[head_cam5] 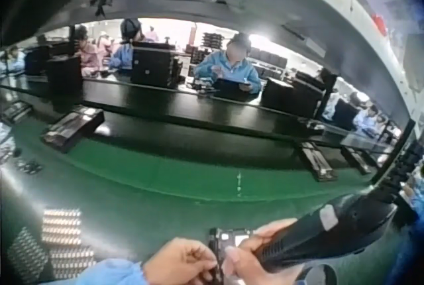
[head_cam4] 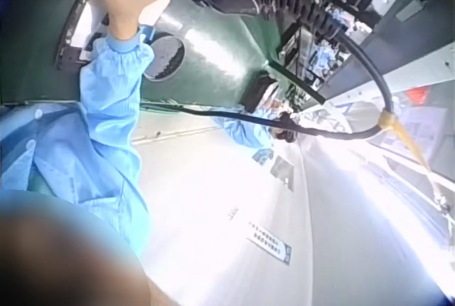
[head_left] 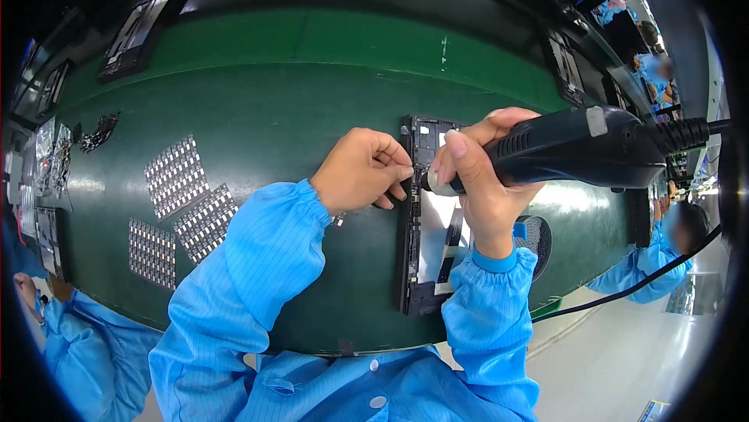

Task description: Using an electric screwdriver to fasten components inside an electronic device frame on an assembly line.

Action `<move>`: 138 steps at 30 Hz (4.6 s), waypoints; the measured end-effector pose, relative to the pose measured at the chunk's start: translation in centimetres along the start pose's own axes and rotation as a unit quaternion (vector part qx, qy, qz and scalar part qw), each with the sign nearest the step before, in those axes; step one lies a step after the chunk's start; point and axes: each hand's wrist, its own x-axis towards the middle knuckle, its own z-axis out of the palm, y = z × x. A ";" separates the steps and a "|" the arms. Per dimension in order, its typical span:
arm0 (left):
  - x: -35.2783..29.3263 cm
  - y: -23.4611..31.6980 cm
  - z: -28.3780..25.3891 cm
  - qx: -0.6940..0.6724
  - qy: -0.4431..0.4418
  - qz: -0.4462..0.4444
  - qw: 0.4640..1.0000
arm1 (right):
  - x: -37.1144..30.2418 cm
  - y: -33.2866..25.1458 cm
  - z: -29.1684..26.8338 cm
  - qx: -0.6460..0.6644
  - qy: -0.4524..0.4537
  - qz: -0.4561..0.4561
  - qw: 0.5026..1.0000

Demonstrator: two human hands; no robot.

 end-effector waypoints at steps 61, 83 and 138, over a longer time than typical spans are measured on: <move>10.6 5.4 -8.3 0.717 0.294 0.185 0.604 | -5.8 -4.5 -8.4 0.058 0.075 0.117 0.989; 30.2 9.8 10.0 0.713 0.044 0.337 0.613 | -4.6 -1.1 -4.6 0.140 -0.060 0.028 0.988; -11.5 -1.4 -10.9 0.494 0.092 0.191 0.843 | -5.1 -1.9 -3.2 -0.108 0.160 0.059 0.979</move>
